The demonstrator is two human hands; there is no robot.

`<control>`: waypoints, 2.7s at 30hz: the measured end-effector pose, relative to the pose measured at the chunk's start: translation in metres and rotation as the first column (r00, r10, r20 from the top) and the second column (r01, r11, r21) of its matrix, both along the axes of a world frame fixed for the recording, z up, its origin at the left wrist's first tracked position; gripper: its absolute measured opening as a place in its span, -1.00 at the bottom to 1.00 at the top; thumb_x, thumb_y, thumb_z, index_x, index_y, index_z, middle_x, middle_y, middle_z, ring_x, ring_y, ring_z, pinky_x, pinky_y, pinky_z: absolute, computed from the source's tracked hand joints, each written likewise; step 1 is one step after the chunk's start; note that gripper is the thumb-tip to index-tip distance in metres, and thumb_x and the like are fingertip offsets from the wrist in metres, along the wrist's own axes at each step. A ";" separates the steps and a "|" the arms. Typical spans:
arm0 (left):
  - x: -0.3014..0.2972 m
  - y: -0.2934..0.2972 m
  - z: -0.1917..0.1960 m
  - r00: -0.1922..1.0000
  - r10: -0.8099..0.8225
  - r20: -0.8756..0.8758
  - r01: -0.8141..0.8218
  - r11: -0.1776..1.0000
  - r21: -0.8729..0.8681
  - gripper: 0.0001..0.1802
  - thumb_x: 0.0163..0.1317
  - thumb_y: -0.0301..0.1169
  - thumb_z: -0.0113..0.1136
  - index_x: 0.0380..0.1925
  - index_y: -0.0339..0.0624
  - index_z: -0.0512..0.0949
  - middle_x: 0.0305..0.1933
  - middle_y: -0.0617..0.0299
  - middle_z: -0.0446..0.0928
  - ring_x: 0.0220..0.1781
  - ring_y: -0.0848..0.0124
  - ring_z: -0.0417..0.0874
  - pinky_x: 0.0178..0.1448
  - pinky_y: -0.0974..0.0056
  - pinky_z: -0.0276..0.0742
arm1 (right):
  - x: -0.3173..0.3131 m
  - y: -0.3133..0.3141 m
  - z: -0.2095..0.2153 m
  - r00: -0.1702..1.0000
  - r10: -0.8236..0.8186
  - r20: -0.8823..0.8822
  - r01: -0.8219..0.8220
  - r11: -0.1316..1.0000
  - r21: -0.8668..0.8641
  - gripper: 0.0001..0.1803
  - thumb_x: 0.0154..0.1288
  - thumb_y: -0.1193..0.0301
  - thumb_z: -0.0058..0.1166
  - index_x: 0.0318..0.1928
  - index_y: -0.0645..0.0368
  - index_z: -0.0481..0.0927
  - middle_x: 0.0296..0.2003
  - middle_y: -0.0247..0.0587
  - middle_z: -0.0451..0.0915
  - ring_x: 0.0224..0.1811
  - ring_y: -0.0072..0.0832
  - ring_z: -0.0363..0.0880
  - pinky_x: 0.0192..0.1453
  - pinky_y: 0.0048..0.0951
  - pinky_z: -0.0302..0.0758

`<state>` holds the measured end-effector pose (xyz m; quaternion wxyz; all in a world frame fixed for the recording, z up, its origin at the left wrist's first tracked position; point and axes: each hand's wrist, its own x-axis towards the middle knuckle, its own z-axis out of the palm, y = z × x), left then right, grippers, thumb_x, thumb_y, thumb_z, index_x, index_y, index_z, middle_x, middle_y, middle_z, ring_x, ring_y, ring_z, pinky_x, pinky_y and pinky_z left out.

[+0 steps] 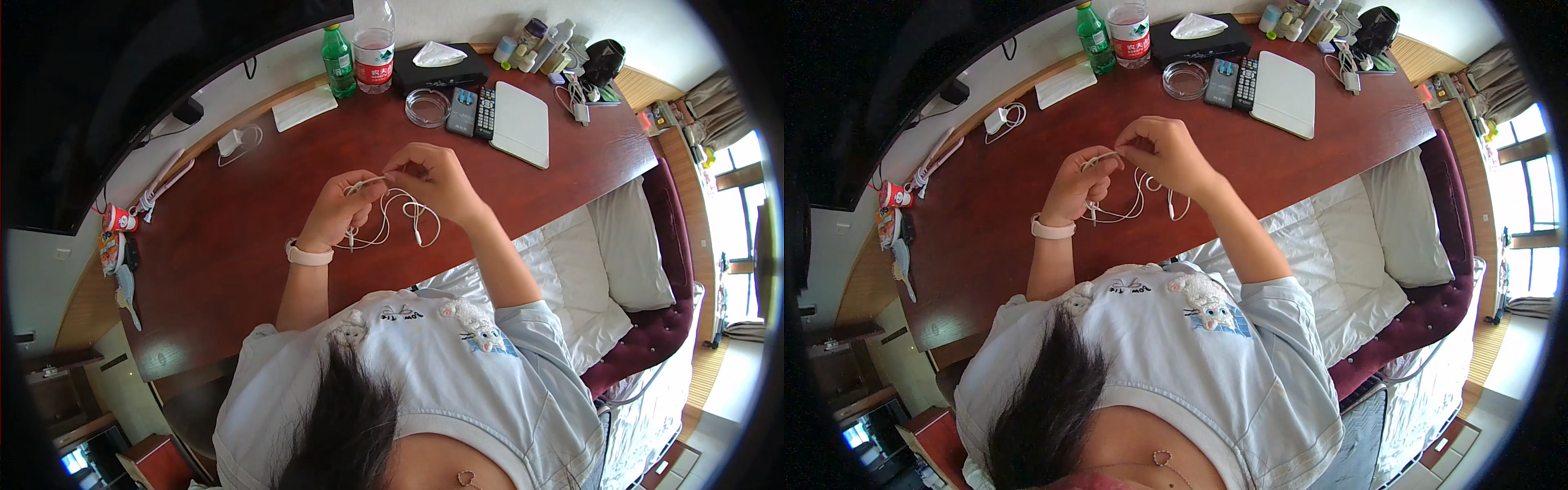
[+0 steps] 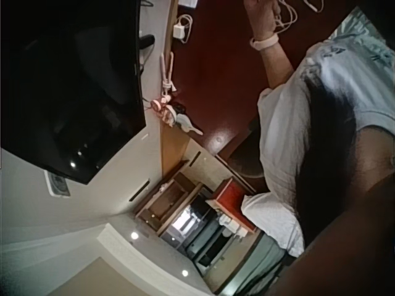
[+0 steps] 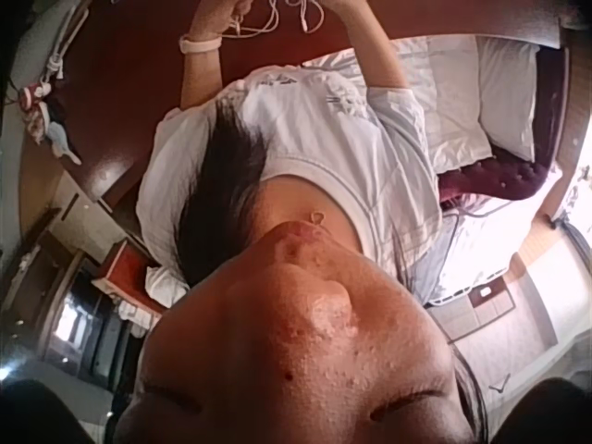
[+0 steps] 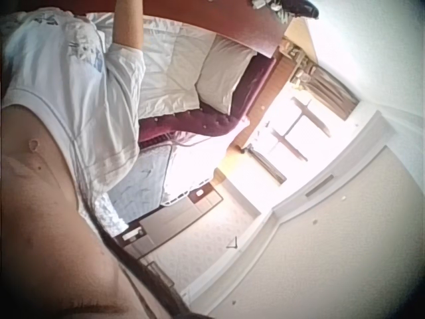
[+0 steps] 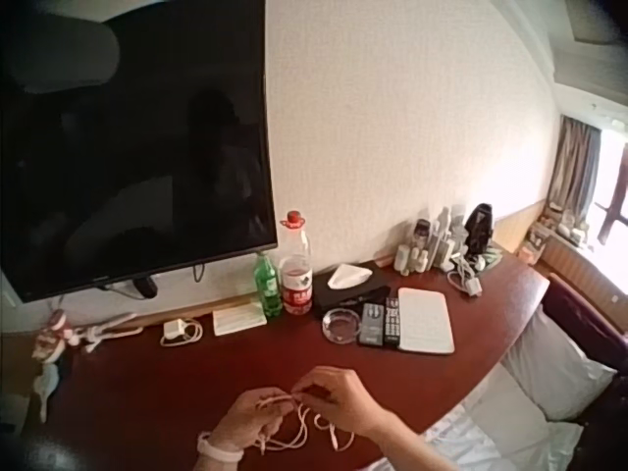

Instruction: The person walks to a desk and coils the cable around a power adapter by hand. The person then picks up a pair of wired earphones, untangles and wraps the cord, and places them back on the desk.

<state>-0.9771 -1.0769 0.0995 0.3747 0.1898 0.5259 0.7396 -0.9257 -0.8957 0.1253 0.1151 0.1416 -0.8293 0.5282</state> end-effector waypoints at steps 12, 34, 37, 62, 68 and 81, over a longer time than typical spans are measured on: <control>-0.006 0.012 -0.001 0.820 0.507 0.266 -0.571 0.757 0.316 -0.70 0.32 -0.17 -0.02 -0.43 -0.18 0.41 -0.58 0.40 0.31 -0.51 0.54 0.32 -0.28 0.30 0.23 | 0.023 -0.042 -0.043 0.986 -0.065 0.152 0.120 0.913 -0.391 -0.84 0.20 0.64 0.02 -0.21 0.27 0.40 -0.33 -0.33 0.49 -0.49 -0.70 0.47 -0.50 -0.69 0.38; -0.019 -0.034 -0.005 0.794 0.603 0.078 -0.575 0.703 0.419 -0.90 0.19 -0.47 0.05 -0.47 -0.06 0.36 -0.64 0.43 0.23 -0.69 0.68 0.03 -0.62 0.47 -0.06 | 0.038 -0.027 -0.053 0.996 0.087 0.001 -0.087 0.990 0.115 -0.87 0.23 0.46 -0.03 -0.29 0.25 0.54 -0.37 -0.11 0.57 -0.34 -0.21 0.55 -0.30 -0.27 0.44; -0.007 -0.017 -0.011 0.912 0.408 0.050 -0.409 0.887 0.213 -0.94 0.13 -0.48 0.09 -0.41 -0.13 0.40 -0.62 0.43 0.28 -0.68 0.69 0.09 -0.61 0.50 -0.01 | 0.030 -0.022 -0.025 0.992 0.128 -0.019 -0.117 0.946 0.303 -0.88 0.17 0.47 0.00 -0.32 0.23 0.55 -0.41 -0.13 0.53 -0.33 -0.18 0.54 -0.29 -0.25 0.45; -0.003 -0.004 -0.029 0.989 -0.134 0.056 0.125 0.983 0.136 -0.59 0.34 -0.13 -0.09 -0.33 -0.31 0.50 -0.60 0.39 0.34 -0.60 0.62 0.27 -0.39 0.47 0.27 | 0.010 0.012 -0.024 0.980 0.098 0.176 -0.065 0.981 -0.183 -0.87 0.19 0.52 0.09 -0.25 0.27 0.47 -0.44 -0.32 0.51 -0.49 -0.75 0.39 -0.47 -0.67 0.31; 0.006 0.009 -0.013 0.959 0.201 0.198 -0.239 0.952 0.192 -0.47 0.33 -0.08 -0.07 0.02 -0.37 0.42 -0.44 0.32 0.44 -0.38 0.59 0.42 -0.20 0.44 0.36 | 0.016 -0.011 -0.036 0.990 -0.086 0.112 0.113 0.960 -0.255 -0.88 0.14 0.60 0.06 -0.26 0.29 0.55 -0.43 -0.30 0.51 -0.50 -0.68 0.42 -0.47 -0.63 0.34; -0.005 -0.004 -0.029 0.871 0.169 0.461 -0.438 0.693 0.573 -0.76 0.34 -0.21 -0.05 -0.39 -0.11 0.41 -0.56 0.43 0.27 -0.43 0.58 0.41 -0.09 0.32 0.45 | 0.030 -0.035 -0.042 0.992 -0.052 0.115 0.068 0.988 -0.141 -0.77 0.08 0.61 0.06 -0.19 0.27 0.51 -0.39 -0.13 0.51 -0.40 -0.30 0.54 -0.33 -0.41 0.47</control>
